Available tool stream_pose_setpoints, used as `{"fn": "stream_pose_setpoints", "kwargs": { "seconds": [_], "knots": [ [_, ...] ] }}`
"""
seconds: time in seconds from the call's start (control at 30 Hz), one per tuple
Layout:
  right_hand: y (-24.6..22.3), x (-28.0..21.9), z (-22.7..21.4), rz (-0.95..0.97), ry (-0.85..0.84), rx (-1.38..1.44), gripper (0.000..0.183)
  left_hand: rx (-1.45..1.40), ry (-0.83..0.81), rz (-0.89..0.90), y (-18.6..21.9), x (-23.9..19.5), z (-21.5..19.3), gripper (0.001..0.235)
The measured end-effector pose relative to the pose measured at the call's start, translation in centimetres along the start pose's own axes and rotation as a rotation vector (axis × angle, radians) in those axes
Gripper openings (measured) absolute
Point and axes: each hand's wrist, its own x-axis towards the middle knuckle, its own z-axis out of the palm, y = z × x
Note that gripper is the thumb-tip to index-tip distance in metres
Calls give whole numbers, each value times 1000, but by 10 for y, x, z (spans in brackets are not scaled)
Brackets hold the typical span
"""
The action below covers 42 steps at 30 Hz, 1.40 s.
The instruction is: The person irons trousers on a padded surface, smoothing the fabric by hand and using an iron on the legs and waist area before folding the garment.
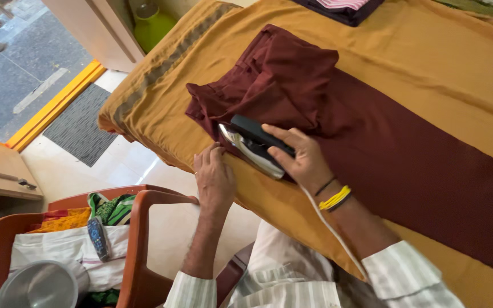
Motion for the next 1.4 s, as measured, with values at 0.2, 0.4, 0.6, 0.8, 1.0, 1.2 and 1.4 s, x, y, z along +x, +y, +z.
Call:
{"fn": "stream_pose_setpoints", "kwargs": {
  "seconds": [0.2, 0.4, 0.6, 0.8, 1.0, 1.2, 1.4],
  "knots": [
    [-9, 23, 44, -48, 68, -260, 46, -252, 69, -162, -13, 6, -3, 32],
    [-10, 20, 25, 19, -75, -123, 48, 5, 132, -126, -40, 29, 5, 34],
    [-16, -10, -35, 38, -195, -101, 46, 80, 33, -450, -63, 91, 17, 29],
    [-6, -16, -43, 96, -185, -11, 44, 79, 84, -349, -94, 111, 42, 25],
    [-4, 16, 1, 127, -155, -81, 46, 170, -117, -384, -101, 124, 34, 46],
    [-8, 24, 3, 50, -184, -68, 49, 97, -53, -132, -99, 121, 32, 32],
    [-11, -9, -52, -40, -253, -33, 45, 4, 126, -187, -91, 115, 33, 27]
  ]
}}
